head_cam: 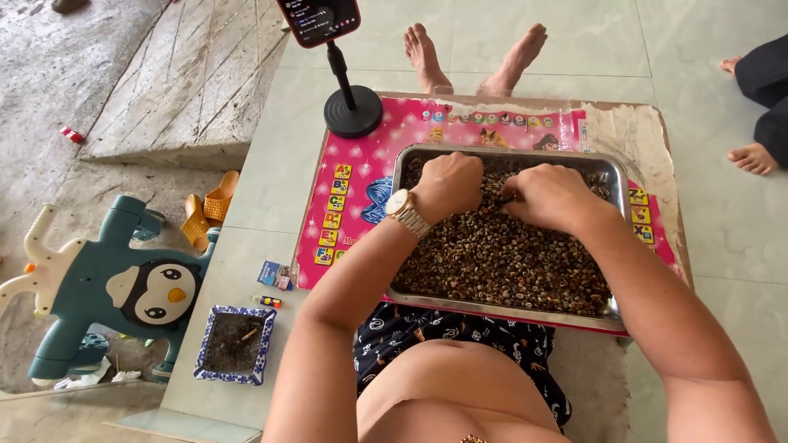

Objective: Manually sorting coffee beans in a metal tray by picking through them with hands.

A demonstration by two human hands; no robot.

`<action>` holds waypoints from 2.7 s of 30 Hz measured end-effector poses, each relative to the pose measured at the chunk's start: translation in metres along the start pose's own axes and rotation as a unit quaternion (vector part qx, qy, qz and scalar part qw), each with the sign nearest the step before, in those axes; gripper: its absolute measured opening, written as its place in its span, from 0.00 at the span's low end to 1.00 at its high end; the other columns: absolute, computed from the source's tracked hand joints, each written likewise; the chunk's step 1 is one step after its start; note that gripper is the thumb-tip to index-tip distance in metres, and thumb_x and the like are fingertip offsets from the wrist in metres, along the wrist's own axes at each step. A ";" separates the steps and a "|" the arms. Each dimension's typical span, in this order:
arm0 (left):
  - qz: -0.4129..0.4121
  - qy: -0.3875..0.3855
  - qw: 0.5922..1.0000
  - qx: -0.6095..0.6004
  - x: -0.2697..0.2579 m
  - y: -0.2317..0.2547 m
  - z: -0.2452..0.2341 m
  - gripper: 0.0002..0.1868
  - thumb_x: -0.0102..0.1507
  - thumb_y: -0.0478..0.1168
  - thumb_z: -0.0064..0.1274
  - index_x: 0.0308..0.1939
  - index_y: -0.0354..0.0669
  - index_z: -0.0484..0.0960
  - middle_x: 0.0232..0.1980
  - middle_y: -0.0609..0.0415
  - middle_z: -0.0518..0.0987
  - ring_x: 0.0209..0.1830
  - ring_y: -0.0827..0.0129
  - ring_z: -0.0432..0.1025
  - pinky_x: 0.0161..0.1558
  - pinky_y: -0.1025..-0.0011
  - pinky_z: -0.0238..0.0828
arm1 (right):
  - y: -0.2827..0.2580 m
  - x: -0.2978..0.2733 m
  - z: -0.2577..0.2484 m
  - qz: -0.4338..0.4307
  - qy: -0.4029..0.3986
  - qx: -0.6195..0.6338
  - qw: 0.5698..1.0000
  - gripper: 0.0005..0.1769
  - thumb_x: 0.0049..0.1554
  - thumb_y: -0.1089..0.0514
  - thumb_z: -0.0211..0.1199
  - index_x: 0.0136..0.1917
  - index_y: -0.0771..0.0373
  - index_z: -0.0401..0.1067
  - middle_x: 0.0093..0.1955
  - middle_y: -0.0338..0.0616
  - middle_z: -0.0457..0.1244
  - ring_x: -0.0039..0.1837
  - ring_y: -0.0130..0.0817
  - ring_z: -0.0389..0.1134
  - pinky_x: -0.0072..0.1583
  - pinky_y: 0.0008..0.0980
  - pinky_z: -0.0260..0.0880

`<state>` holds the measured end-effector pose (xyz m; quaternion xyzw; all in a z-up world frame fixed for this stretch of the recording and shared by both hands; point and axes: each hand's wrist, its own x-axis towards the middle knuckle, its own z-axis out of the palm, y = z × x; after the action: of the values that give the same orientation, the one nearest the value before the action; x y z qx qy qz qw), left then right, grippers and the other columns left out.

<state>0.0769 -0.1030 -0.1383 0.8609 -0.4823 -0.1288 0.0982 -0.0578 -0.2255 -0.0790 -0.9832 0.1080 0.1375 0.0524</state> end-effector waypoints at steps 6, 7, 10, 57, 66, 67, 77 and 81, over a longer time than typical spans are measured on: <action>0.070 -0.059 0.996 0.006 -0.013 0.009 -0.001 0.08 0.56 0.34 0.54 0.34 0.33 0.87 0.31 0.40 0.84 0.35 0.46 0.81 0.35 0.52 0.80 | 0.022 0.019 0.040 0.017 -0.010 -0.002 1.000 0.13 0.52 0.42 0.68 0.51 0.39 0.82 0.47 0.31 0.74 0.57 0.43 0.74 0.61 0.50 0.72; 0.092 -0.038 0.995 -0.015 -0.018 0.011 -0.007 0.07 0.58 0.33 0.54 0.33 0.33 0.87 0.30 0.39 0.83 0.33 0.46 0.81 0.34 0.53 0.80 | 0.020 0.017 0.041 -0.001 0.020 0.031 0.999 0.11 0.53 0.44 0.66 0.50 0.39 0.82 0.47 0.33 0.74 0.57 0.45 0.74 0.59 0.51 0.73; 0.099 -0.002 0.994 -0.050 -0.028 0.018 -0.019 0.06 0.60 0.32 0.55 0.35 0.35 0.88 0.32 0.39 0.84 0.33 0.44 0.81 0.36 0.50 0.80 | 0.017 0.012 0.034 -0.032 0.070 0.069 0.995 0.09 0.53 0.48 0.64 0.47 0.42 0.81 0.46 0.35 0.74 0.55 0.47 0.73 0.57 0.51 0.74; -0.091 0.069 0.742 -0.661 -0.006 -0.019 0.001 0.11 0.60 0.33 0.43 0.44 0.35 0.76 0.22 0.50 0.71 0.10 0.70 0.63 0.09 0.76 0.56 | 0.039 0.032 0.054 -0.063 0.199 0.185 0.960 0.05 0.61 0.54 0.65 0.46 0.55 0.77 0.40 0.41 0.71 0.45 0.42 0.74 0.47 0.40 0.74; -0.082 0.100 0.848 -0.514 0.066 -0.023 -0.032 0.15 0.66 0.43 0.50 0.44 0.33 0.85 0.23 0.58 0.75 0.11 0.82 0.56 0.12 0.82 0.53 | 0.045 0.044 0.004 0.040 0.198 0.375 0.905 0.03 0.63 0.63 0.64 0.50 0.63 0.78 0.38 0.46 0.71 0.30 0.24 0.67 0.30 0.17 0.64; -0.077 0.101 0.840 -0.527 0.085 -0.023 -0.028 0.21 0.66 0.48 0.47 0.50 0.33 0.83 0.26 0.58 0.74 0.14 0.82 0.58 0.15 0.84 0.55 | 0.053 0.057 0.004 0.004 0.249 0.324 0.913 0.07 0.62 0.65 0.66 0.54 0.66 0.77 0.42 0.50 0.71 0.31 0.27 0.69 0.30 0.19 0.68; -0.025 0.049 0.998 -0.032 0.005 -0.008 0.017 0.09 0.56 0.40 0.51 0.26 0.49 0.87 0.26 0.48 0.82 0.31 0.47 0.81 0.36 0.53 0.80 | 0.006 -0.001 0.017 -0.047 0.037 0.041 0.997 0.14 0.60 0.51 0.65 0.56 0.58 0.79 0.44 0.51 0.72 0.46 0.43 0.75 0.55 0.44 0.76; 0.024 -0.037 0.999 -0.029 -0.007 -0.010 0.014 0.06 0.53 0.39 0.56 0.25 0.46 0.87 0.24 0.46 0.81 0.26 0.51 0.80 0.33 0.53 0.80 | -0.007 -0.008 0.003 -0.036 -0.039 0.042 0.998 0.18 0.55 0.53 0.67 0.58 0.58 0.79 0.51 0.51 0.73 0.57 0.52 0.73 0.60 0.53 0.73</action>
<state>0.0768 -0.0929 -0.1533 0.8404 -0.5023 -0.1723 0.1083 -0.0648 -0.2169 -0.0790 -0.9771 0.0763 0.1696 0.1031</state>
